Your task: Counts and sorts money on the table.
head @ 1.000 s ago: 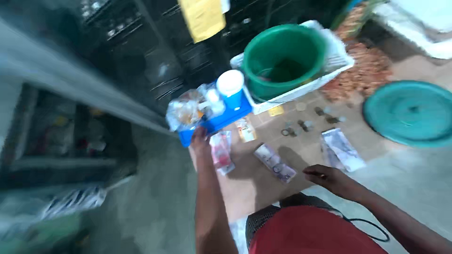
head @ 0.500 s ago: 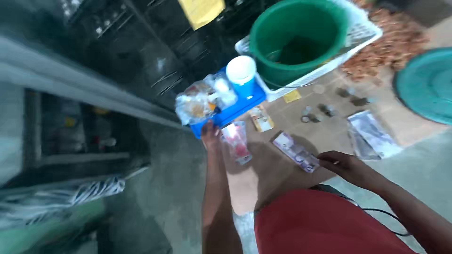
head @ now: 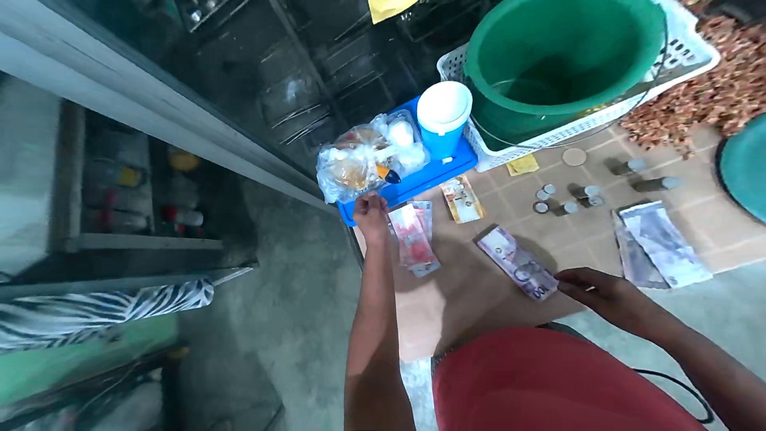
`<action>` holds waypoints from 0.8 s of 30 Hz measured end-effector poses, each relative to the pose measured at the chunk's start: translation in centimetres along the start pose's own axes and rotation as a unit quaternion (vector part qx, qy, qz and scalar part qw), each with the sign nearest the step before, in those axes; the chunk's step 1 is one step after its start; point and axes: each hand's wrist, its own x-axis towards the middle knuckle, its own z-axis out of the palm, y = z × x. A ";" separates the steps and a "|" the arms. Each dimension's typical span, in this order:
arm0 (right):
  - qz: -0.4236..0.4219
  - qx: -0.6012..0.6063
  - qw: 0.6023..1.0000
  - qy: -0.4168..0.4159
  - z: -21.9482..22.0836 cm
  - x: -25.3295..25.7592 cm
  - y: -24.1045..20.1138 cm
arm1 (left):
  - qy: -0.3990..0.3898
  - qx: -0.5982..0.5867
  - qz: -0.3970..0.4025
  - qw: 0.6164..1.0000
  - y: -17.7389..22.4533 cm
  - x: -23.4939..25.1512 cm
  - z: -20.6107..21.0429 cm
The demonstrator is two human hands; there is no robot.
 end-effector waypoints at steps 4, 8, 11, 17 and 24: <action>-0.001 0.001 1.000 -0.015 0.0 0.4 -0.2 | -0.046 0.025 0.024 0.998 1.0 0.2 -0.9; -0.040 0.002 0.999 -0.026 0.0 1.7 -1.9 | -0.092 0.009 0.038 0.995 2.9 0.1 -1.6; -0.112 0.003 0.993 -0.024 0.4 3.3 -4.6 | -0.119 0.000 0.043 0.992 3.3 -1.2 -2.2; -0.268 -0.019 0.963 -0.036 2.9 9.3 -15.2 | -0.122 -0.075 0.054 0.988 1.4 -4.4 -2.5; -0.288 -0.082 0.954 -0.018 7.7 17.8 -21.9 | -0.100 -0.111 0.041 0.988 -0.8 -5.4 -1.9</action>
